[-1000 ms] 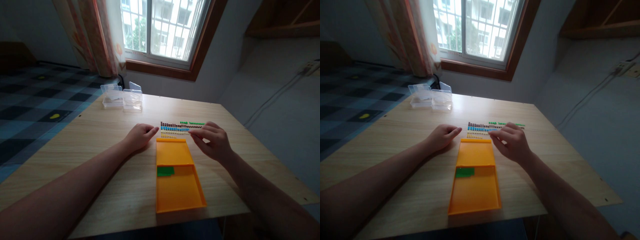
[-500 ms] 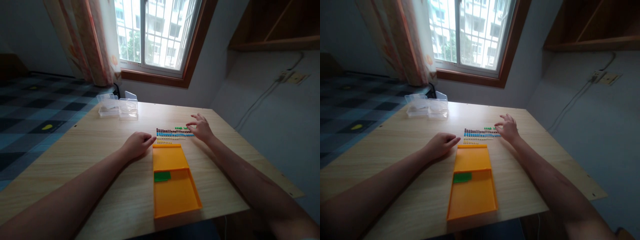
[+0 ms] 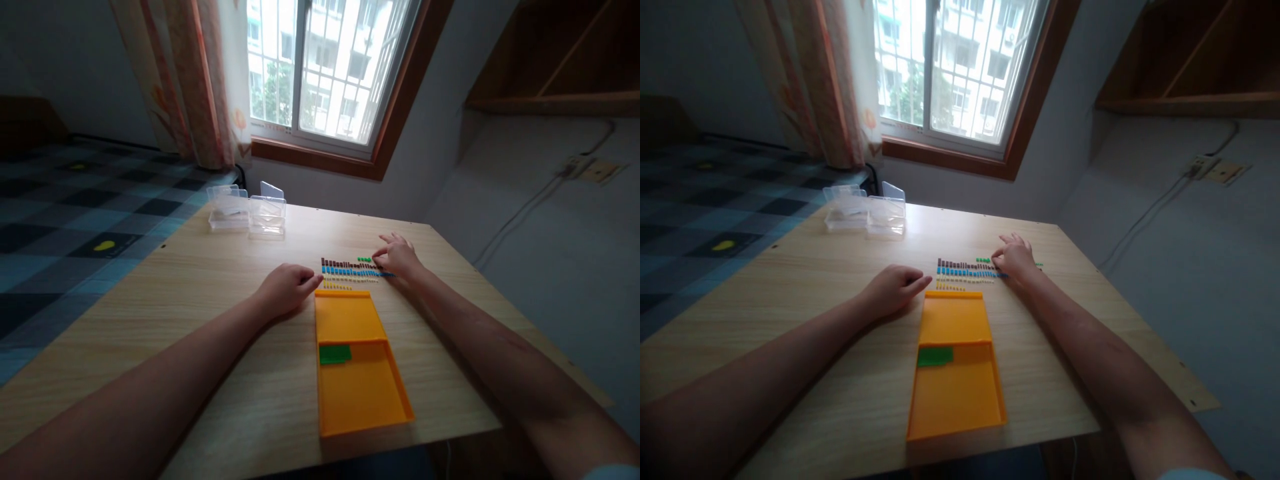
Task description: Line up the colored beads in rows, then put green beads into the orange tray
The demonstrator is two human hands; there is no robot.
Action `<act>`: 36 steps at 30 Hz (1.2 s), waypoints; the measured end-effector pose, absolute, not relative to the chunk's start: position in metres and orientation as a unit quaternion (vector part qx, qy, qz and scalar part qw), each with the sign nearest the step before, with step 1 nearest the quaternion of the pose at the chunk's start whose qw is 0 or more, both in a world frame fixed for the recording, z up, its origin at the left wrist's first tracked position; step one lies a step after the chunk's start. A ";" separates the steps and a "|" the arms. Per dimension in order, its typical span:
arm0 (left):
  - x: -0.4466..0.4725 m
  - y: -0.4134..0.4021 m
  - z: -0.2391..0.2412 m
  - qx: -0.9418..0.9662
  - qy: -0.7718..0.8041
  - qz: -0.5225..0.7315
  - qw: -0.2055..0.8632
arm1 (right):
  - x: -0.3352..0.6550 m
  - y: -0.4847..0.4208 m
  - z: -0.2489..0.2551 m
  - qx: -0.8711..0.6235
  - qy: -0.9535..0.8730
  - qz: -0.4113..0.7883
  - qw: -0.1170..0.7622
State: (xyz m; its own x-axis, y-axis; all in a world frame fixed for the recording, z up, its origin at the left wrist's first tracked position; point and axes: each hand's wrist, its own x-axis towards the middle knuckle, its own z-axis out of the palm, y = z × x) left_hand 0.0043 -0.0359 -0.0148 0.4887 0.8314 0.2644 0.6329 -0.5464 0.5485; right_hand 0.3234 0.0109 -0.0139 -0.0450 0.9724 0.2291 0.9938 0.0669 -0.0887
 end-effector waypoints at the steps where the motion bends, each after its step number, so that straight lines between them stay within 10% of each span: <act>1: 0.004 -0.036 -0.015 0.841 0.434 0.258 0.193 | 0.324 0.011 -0.014 -0.683 -0.719 -0.049 0.116; 28: 0.004 -0.037 -0.015 0.842 0.433 0.253 0.199 | 0.298 -0.011 0.016 -0.654 -0.729 -0.070 0.187; 31: 0.005 -0.036 -0.015 0.843 0.433 0.251 0.197 | 0.286 -0.064 0.039 -0.505 -0.812 0.030 0.293; 36: 0.006 -0.037 -0.015 0.844 0.433 0.251 0.190 | 0.261 -0.155 0.050 -0.354 -0.892 0.177 0.218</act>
